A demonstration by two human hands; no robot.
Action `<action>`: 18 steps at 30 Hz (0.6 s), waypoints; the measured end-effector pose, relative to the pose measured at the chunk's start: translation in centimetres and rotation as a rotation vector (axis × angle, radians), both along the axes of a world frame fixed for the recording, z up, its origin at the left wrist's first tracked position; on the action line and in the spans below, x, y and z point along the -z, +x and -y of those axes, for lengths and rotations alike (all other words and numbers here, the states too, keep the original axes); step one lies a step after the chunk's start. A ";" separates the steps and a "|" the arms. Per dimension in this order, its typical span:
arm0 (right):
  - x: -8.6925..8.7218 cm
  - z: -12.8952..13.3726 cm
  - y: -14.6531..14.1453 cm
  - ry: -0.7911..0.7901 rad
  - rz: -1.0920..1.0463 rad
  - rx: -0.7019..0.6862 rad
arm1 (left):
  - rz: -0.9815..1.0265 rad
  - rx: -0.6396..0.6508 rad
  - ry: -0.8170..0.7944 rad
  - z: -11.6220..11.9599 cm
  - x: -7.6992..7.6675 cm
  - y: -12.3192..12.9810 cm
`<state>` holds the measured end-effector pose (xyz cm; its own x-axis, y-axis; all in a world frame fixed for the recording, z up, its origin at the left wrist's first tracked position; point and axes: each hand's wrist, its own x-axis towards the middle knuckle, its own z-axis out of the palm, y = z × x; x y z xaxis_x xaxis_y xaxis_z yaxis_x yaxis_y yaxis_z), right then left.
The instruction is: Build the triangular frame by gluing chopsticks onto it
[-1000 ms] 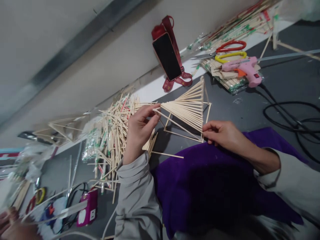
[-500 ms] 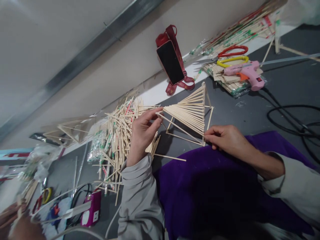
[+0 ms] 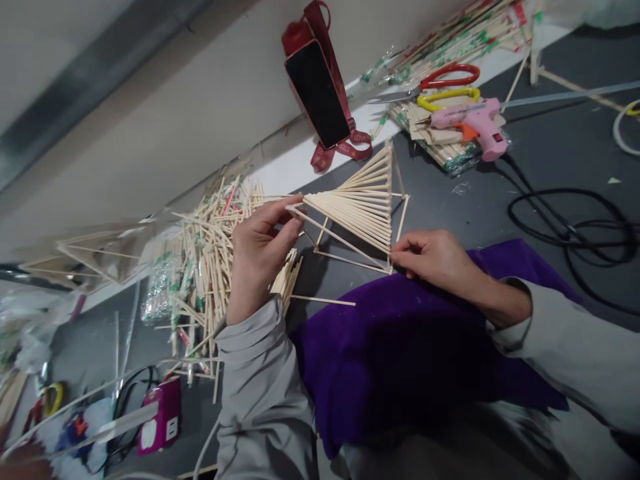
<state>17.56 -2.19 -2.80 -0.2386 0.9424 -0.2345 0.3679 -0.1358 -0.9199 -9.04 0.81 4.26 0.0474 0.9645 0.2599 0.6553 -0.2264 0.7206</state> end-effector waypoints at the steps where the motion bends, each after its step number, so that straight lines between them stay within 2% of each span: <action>1: 0.1 0.0 0.0 0.008 -0.004 -0.003 | -0.002 -0.002 0.002 0.0 0.0 0.0; 18: 0.4 0.0 0.4 0.073 0.016 -0.041 | 0.003 0.023 0.026 -0.2 0.3 -0.1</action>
<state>17.94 -2.18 -3.21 -0.2739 0.9467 -0.1697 0.3863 -0.0533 -0.9208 -9.15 1.04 3.98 0.0688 0.9560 0.2851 0.6474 -0.2602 0.7163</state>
